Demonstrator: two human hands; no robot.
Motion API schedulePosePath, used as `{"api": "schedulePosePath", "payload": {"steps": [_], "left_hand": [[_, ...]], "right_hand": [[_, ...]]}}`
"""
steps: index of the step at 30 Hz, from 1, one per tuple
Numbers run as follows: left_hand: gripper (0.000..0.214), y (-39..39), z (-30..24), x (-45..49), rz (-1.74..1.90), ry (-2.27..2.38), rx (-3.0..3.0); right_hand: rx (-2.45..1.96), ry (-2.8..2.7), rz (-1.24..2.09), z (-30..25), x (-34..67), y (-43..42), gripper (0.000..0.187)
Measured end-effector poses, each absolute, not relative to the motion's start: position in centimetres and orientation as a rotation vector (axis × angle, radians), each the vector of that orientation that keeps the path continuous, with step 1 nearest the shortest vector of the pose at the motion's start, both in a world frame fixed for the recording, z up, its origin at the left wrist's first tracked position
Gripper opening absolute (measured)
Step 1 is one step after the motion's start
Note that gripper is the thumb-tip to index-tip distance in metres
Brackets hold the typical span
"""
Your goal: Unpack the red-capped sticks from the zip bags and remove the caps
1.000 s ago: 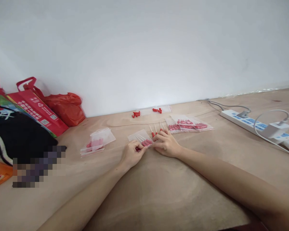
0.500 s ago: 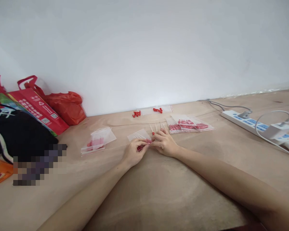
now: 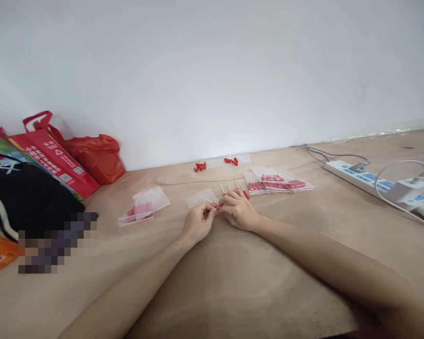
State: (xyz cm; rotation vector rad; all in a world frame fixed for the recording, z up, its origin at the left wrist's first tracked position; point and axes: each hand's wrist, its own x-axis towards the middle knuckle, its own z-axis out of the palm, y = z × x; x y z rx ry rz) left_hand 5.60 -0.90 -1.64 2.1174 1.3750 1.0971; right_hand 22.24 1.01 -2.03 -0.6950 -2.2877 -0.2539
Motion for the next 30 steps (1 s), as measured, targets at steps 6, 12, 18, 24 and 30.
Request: {"api": "schedulePosePath", "payload": {"steps": [6, 12, 18, 24, 30], "left_hand": [[0.013, -1.3, -1.5, 5.8, 1.185, 1.409, 2.227], [0.014, -1.4, -1.4, 5.8, 1.218, 1.476, 2.204], [0.017, -1.1, -1.1, 5.2, 1.19, 1.648, 2.011], [0.019, -2.0, -0.7, 5.4, 1.231, 1.574, 2.109], [0.023, -2.6, -0.5, 5.7, 1.199, 1.441, 2.239]], "right_hand": [[-0.721, -2.277, -0.218, -1.9, 22.0, 1.1, 0.017], [-0.713, -2.292, -0.241, -1.7, 21.7, 1.1, 0.016], [-0.585, -2.397, -0.257, -1.5, 22.0, 0.5, 0.016], [-0.826, -2.2, 0.059, -2.0, 21.8, -0.2, 0.016], [-0.812, -1.977, 0.408, -2.9, 21.2, -0.1, 0.021]]}}
